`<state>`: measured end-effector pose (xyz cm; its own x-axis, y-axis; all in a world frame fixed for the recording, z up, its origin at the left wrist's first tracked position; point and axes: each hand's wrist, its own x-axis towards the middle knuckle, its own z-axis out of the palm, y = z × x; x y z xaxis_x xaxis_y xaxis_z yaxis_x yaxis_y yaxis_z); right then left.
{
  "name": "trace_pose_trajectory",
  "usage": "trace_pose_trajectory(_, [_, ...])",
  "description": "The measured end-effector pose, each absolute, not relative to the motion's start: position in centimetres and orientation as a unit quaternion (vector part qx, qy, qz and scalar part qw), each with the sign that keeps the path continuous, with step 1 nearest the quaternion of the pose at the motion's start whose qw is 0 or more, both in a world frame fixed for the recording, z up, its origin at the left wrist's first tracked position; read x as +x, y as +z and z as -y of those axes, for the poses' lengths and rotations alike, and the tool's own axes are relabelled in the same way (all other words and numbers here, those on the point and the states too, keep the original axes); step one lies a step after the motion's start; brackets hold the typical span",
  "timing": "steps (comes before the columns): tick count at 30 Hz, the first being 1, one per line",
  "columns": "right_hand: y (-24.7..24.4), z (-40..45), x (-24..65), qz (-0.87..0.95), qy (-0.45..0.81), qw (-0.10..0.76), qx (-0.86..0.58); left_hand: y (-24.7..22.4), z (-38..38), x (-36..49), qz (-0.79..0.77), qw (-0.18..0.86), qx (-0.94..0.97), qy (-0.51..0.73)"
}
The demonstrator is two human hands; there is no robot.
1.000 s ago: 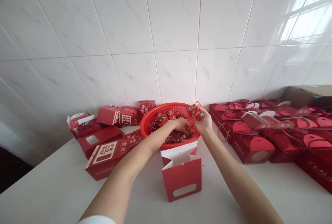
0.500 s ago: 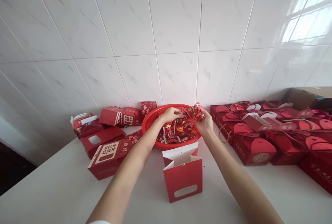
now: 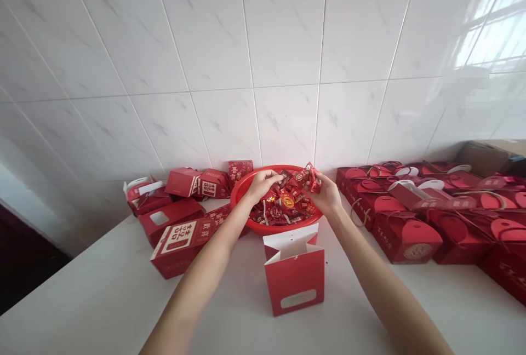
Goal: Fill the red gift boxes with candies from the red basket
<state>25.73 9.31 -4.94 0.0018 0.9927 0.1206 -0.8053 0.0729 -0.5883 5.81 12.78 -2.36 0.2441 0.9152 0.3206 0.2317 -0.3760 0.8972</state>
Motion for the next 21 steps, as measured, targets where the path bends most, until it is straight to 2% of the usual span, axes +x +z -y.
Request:
trace_pose_trajectory(6, [-2.6, -7.5, 25.5, 0.304, 0.698, 0.610, -0.219, -2.2, -10.3, 5.1, -0.382, 0.347, 0.674, 0.529])
trace_pose_trajectory(11, [-0.5, -5.5, 25.2, 0.350, 0.709, 0.559, -0.249, -1.9, -7.7, 4.5, -0.297, 0.255, 0.719, 0.575])
trace_pose_trajectory(17, [0.5, -3.3, 24.6, 0.431, 0.618, 0.568, -0.332, -1.6, -5.3, 3.8, -0.235, 0.156, 0.738, 0.613])
trace_pose_trajectory(21, [0.7, -2.2, 23.9, 0.479, 0.590, 0.554, -0.340, -1.4, -4.1, 4.2, -0.226, 0.133, 0.758, 0.598])
